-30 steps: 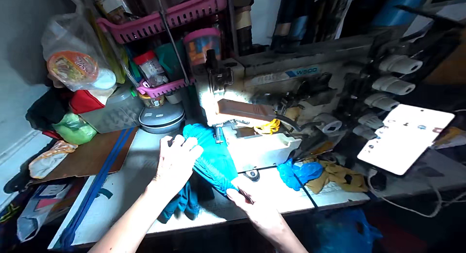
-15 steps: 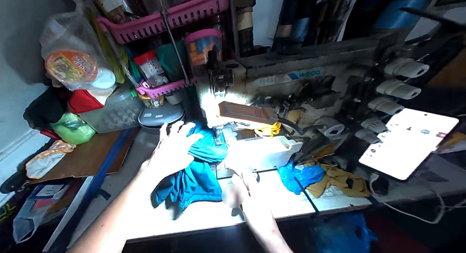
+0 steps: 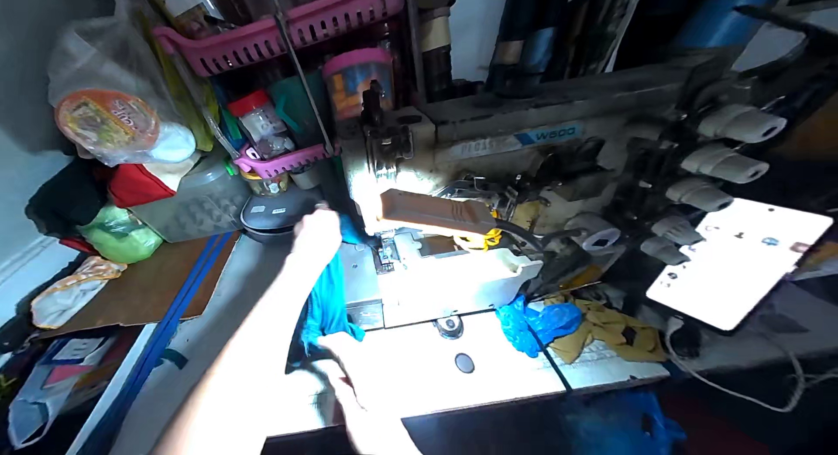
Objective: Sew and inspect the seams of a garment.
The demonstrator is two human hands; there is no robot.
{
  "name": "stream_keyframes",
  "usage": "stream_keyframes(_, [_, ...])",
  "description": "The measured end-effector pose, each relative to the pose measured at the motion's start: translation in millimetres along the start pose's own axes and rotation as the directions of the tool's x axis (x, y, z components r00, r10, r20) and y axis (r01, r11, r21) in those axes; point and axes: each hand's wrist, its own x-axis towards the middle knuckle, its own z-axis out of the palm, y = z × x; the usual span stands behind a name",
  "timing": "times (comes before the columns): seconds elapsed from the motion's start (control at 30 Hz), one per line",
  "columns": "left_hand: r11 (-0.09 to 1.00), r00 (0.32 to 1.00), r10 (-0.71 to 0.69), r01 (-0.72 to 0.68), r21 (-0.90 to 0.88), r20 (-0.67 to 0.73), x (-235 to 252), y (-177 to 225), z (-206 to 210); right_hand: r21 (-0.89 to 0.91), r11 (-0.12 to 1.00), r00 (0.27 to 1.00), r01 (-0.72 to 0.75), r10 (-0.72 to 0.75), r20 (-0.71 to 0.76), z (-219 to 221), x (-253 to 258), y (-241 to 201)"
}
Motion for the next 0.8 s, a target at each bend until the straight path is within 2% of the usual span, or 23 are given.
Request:
stream_keyframes(0.07, [0.998, 0.998, -0.058, 0.059, -0.028, 0.033, -9.0, -32.5, -13.1, 0.085, 0.988, 0.980, -0.126, 0.111, 0.164, -11.9, 1.7, -13.7])
stream_keyframes(0.13, [0.997, 0.993, -0.056, 0.061, -0.048, 0.099, -24.1, -61.2, -28.6, 0.051, 0.984, 0.963, -0.169, 0.153, 0.222, -32.7, 2.7, -21.1])
stream_keyframes(0.17, [0.996, 0.990, -0.032, 0.043, -0.081, 0.134, -34.9, -72.5, -36.2, -0.031, 0.990, 0.966, -0.137, 0.140, 0.218, -46.5, 2.7, -21.7])
stream_keyframes(0.23, [0.967, 0.977, 0.043, 0.012, -0.255, 0.209, -63.4, -89.8, -49.5, -0.317, 0.946, 0.993, 0.071, -0.038, 0.109, -70.9, 3.6, -17.9])
stream_keyframes(0.3, [0.835, 0.960, 0.126, 0.034, -0.549, 0.252, -99.0, -96.4, -62.5, -0.559, 0.820, 0.990, 0.127, -0.136, 0.027, -88.6, 17.9, -17.4])
stream_keyframes(0.37, [0.574, 0.948, 0.214, 0.074, -0.816, 0.237, -133.0, -93.3, -74.6, -0.740, 0.666, 0.979, 0.099, -0.198, -0.048, -91.1, 43.6, -20.7])
stream_keyframes(0.4, [0.448, 0.945, 0.266, 0.053, -0.892, 0.190, -146.7, -90.6, -76.6, -0.790, 0.606, 0.971, 0.097, -0.233, -0.059, -88.4, 55.6, -22.1])
stream_keyframes(0.43, [0.372, 0.939, 0.318, 0.002, -0.928, 0.130, -156.7, -87.7, -76.8, -0.806, 0.581, 0.965, 0.111, -0.257, -0.052, -84.6, 65.6, -23.2])
stream_keyframes(0.5, [0.334, 0.905, 0.422, -0.108, -0.937, 0.046, -170.4, -82.3, -75.2, -0.805, 0.574, 0.966, 0.148, -0.259, -0.007, -77.3, 82.5, -25.5])
stream_keyframes(0.53, [0.371, 0.888, 0.459, -0.150, -0.916, 0.041, -175.2, -79.2, -75.0, -0.799, 0.581, 0.974, 0.157, -0.227, 0.027, -75.1, 89.1, -27.5])
stream_keyframes(0.6, [0.441, 0.876, 0.473, -0.148, -0.885, 0.090, -183.0, -73.3, -78.2, -0.767, 0.620, 0.980, 0.166, -0.194, 0.055, -73.9, 95.3, -31.5])
stream_keyframes(0.67, [0.449, 0.873, 0.477, -0.138, -0.883, 0.106, -189.8, -73.4, -82.2, -0.673, 0.725, 0.985, 0.144, -0.173, 0.024, -78.1, 91.3, -39.2])
stream_keyframes(0.73, [0.468, 0.859, 0.500, -0.160, -0.869, 0.112, -198.3, -75.6, -87.3, -0.492, 0.866, 0.997, 0.083, -0.078, 0.029, -86.7, 80.9, -56.7])
stream_keyframes(0.77, [0.463, 0.847, 0.521, -0.178, -0.868, 0.104, -203.3, -74.9, -89.2, -0.316, 0.949, 0.993, 0.019, 0.019, 0.116, -91.1, 73.7, -66.1])
stream_keyframes(0.8, [0.432, 0.824, 0.559, -0.197, -0.880, 0.090, -208.1, -74.2, -90.9, -0.106, 0.991, 0.954, -0.078, 0.105, 0.280, -94.0, 64.4, -76.6])
